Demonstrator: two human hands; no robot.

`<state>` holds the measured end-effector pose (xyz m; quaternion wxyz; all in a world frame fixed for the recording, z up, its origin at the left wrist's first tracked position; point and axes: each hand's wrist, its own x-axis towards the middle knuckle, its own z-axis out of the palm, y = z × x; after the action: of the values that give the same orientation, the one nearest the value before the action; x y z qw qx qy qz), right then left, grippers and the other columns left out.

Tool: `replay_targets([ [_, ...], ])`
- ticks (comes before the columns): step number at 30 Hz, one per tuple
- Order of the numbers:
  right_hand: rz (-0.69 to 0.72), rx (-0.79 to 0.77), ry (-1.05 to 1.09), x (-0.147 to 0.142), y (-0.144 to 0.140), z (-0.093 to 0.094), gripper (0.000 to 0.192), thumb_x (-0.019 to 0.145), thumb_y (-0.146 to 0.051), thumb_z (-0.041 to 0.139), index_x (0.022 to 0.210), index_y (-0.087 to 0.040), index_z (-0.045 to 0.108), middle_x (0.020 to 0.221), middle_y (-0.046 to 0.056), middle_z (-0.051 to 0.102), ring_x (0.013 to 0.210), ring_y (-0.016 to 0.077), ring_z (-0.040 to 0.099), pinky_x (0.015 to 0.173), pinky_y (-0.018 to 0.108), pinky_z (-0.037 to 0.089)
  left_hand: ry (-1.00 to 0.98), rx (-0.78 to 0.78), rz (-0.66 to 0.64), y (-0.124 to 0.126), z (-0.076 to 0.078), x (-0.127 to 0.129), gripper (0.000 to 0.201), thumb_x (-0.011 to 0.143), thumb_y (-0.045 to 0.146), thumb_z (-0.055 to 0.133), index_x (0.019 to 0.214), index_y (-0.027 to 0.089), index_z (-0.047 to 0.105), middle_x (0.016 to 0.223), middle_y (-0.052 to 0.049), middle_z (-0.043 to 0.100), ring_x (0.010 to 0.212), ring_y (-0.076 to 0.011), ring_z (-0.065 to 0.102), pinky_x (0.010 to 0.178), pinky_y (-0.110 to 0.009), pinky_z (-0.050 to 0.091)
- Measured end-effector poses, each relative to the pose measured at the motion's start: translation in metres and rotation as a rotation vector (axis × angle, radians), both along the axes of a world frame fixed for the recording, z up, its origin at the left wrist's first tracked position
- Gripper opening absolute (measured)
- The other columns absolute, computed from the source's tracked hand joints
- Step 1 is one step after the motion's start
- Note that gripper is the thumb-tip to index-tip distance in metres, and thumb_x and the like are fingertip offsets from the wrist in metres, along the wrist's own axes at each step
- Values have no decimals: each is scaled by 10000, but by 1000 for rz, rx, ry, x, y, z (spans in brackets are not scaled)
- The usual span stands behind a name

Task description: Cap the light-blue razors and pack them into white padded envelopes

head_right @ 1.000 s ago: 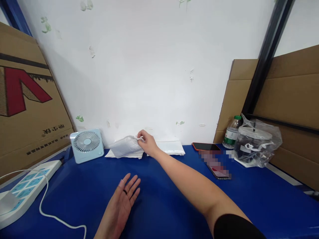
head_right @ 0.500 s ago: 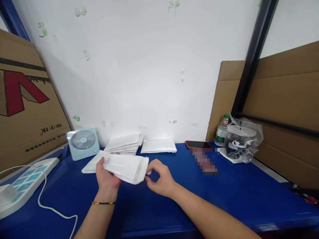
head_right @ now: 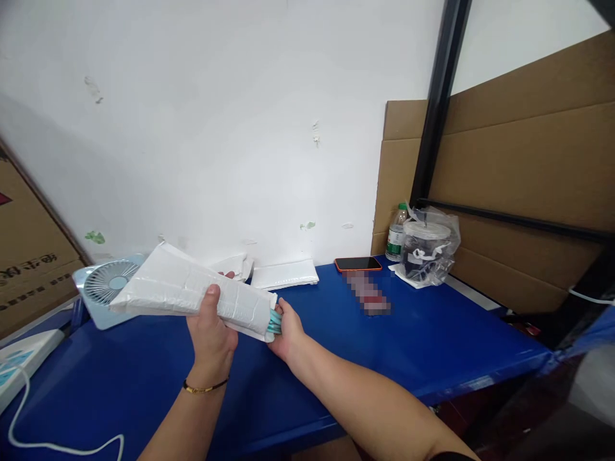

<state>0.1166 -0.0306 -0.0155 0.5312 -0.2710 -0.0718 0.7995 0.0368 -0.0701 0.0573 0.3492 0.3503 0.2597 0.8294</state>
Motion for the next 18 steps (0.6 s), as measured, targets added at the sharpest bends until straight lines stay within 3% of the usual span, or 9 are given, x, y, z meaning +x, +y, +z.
replay_targets([
  [5, -37, 23, -230, 0, -3, -4, 217, 805, -391, 520, 764, -179, 516, 551, -11, 571, 444, 136, 553, 397, 231, 416, -9, 20, 49, 3, 5, -6, 379, 757, 265, 623, 1123, 197, 550, 1003, -48, 628, 959, -190, 611, 930, -400, 452],
  [11, -73, 220, -504, 1, 1, -5, 307, 752, -468, 569, 684, -192, 453, 408, -73, 417, 263, 66, 346, 260, 149, 141, -10, 2, 123, 2, 4, -9, 397, 767, 281, 586, 1154, 219, 519, 1039, -43, 612, 951, -185, 613, 905, -383, 478],
  [18, -197, 292, -577, 15, 14, -8, 314, 731, -428, 593, 619, -192, 419, 386, -84, 384, 250, 47, 300, 245, 162, 138, -139, -75, 172, 8, 5, -29, 434, 771, 328, 534, 1183, 224, 444, 1092, -26, 567, 989, -171, 599, 906, -349, 487],
])
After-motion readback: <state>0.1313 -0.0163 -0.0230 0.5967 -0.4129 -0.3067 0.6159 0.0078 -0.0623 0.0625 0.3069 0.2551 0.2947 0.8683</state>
